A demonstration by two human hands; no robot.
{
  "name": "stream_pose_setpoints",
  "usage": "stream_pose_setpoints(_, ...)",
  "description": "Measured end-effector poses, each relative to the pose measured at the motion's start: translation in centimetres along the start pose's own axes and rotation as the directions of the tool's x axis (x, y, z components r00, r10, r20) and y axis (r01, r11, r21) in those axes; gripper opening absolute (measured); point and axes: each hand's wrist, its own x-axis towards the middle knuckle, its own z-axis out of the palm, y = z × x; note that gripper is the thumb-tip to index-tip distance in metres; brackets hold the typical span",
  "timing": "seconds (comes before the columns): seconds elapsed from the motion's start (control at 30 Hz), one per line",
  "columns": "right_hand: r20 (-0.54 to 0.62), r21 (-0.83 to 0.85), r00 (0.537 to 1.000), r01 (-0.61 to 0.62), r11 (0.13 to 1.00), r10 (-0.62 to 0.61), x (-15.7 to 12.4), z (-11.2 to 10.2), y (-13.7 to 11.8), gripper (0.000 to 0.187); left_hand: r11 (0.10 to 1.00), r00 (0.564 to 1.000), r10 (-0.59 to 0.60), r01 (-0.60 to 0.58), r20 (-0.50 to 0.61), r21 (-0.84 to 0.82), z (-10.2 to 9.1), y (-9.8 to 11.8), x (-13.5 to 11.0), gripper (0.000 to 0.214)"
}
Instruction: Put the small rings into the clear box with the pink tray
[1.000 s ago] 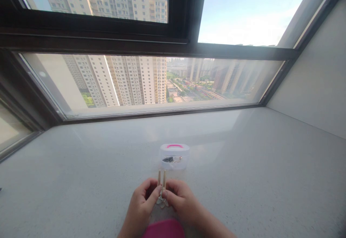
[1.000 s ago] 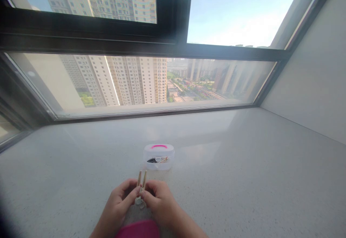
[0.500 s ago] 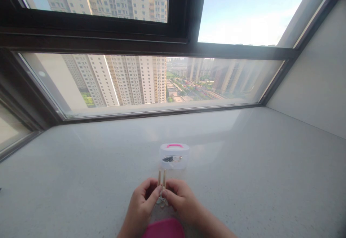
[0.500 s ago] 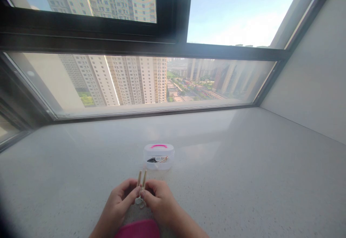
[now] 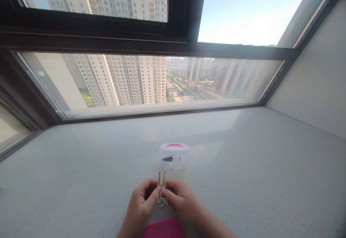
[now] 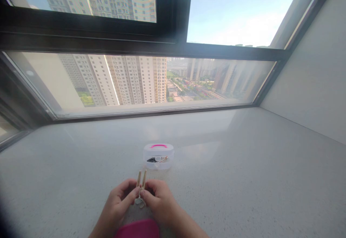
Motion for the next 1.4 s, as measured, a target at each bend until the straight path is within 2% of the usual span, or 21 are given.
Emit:
stream_pose_setpoints(0.73,-0.005,0.001,1.0,-0.022,1.0,0.022,-0.01,0.02,-0.23,0.034,1.0,0.999,-0.01,0.009,-0.037,-0.025,0.24,0.48,-0.29,0.025)
stream_pose_setpoints(0.97,-0.002,-0.006,1.0,0.0,1.0,0.0,-0.01,0.07,-0.09,0.036,1.0,1.0,-0.012,0.011,-0.019,-0.023,0.2,0.34,-0.21,0.024)
stream_pose_setpoints(1.13,-0.003,0.003,1.0,-0.008,1.0,0.008,-0.04,0.11,-0.17,0.036,0.999,0.998,-0.001,-0.002,-0.058,-0.045,0.37,0.38,-0.29,0.026)
stream_pose_setpoints(1.4,-0.009,-0.011,1.0,0.013,1.0,-0.013,0.0,0.09,0.07,0.034,1.0,0.999,-0.003,0.002,-0.038,-0.026,0.25,0.75,-0.26,0.027)
